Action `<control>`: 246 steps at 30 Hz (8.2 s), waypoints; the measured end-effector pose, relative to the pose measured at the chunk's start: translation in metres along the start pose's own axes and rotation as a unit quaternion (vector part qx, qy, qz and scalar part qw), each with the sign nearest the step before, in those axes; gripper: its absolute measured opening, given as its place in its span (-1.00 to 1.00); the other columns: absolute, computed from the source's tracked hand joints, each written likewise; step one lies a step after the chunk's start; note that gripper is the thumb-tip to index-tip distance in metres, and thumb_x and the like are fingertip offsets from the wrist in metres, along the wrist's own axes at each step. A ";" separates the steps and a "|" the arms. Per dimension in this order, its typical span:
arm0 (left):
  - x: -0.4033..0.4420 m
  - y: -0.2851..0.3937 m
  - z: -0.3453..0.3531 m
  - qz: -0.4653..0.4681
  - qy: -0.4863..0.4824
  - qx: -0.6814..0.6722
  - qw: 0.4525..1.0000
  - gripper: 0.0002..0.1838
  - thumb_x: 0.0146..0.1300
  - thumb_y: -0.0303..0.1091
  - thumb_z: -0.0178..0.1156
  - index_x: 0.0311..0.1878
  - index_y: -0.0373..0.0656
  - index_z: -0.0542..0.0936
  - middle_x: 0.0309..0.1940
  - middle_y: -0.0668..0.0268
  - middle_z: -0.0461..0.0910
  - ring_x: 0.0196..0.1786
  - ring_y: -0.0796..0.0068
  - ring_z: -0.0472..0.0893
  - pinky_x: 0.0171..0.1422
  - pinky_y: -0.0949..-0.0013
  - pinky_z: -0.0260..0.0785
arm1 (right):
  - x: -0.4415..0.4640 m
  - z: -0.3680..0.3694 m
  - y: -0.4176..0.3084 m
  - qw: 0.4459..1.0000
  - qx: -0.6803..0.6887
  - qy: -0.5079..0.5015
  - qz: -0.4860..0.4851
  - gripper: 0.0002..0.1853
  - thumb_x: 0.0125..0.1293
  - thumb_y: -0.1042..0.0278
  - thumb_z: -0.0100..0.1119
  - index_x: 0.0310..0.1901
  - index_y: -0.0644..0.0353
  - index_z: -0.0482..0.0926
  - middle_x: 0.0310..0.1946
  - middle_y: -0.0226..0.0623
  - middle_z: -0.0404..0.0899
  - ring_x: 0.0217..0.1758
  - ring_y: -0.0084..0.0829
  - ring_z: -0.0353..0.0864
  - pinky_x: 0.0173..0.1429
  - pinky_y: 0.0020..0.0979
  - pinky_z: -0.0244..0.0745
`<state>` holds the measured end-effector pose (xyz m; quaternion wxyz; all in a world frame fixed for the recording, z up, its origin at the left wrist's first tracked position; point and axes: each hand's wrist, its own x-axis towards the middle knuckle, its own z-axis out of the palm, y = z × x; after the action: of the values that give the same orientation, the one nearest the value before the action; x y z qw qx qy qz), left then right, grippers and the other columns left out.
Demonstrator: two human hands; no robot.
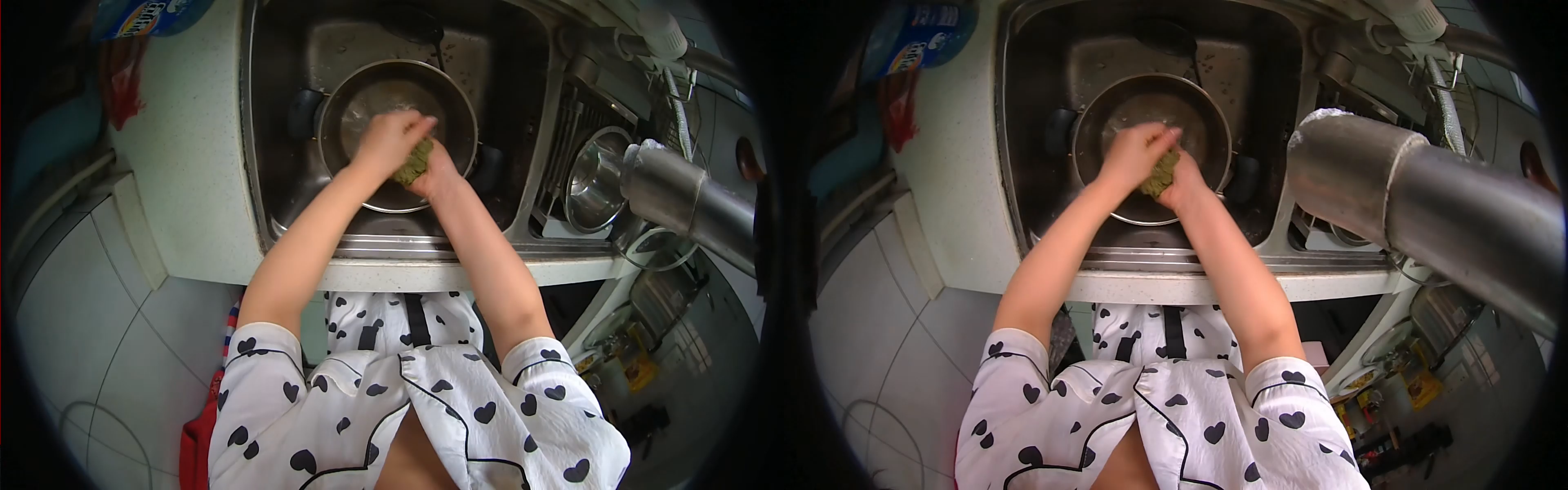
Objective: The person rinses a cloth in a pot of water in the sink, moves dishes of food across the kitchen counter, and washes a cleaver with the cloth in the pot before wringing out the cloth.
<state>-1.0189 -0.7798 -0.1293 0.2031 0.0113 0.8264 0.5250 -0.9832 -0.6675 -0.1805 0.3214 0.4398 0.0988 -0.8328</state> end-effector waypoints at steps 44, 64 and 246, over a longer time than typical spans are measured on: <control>-0.039 0.005 -0.015 -0.100 -0.006 -0.386 0.917 -0.81 0.20 -0.33 0.20 -0.11 -0.08 0.57 -0.10 0.29 0.47 0.01 0.42 0.45 0.08 0.45 0.29 | -0.086 0.045 0.007 0.996 -0.091 0.013 0.014 -0.53 0.38 -0.11 -0.17 0.05 0.12 0.36 -0.05 -0.27 0.48 0.03 -0.29 0.51 -0.06 -0.14 0.53; -0.047 0.046 -0.003 0.148 0.094 -0.036 0.984 -0.77 0.00 -0.32 0.30 -0.61 -0.18 0.47 -0.63 0.27 0.40 -0.50 0.24 0.43 -0.43 0.27 0.25 | -0.046 -0.004 0.037 0.998 -0.022 0.050 -0.019 -0.75 0.40 0.16 -0.16 -0.13 0.10 0.45 -0.23 -0.29 0.53 -0.16 -0.35 0.57 -0.10 -0.26 0.56; -0.419 0.260 0.694 0.070 -0.354 0.030 0.932 -0.58 0.40 -0.21 -0.09 0.22 -0.25 0.31 0.04 0.19 0.46 0.05 0.41 0.49 -0.03 0.39 0.39 | -0.650 -0.658 0.051 0.696 0.130 0.460 -0.536 -0.59 0.30 0.37 -0.02 0.16 0.31 0.33 -0.21 -0.18 0.56 -0.21 -0.37 0.54 -0.13 -0.38 0.42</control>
<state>-0.4438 -0.1613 -0.0205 0.4449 0.2609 0.7133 0.4746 -0.2471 -0.1213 -0.0470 -0.3257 0.6776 0.3439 -0.5626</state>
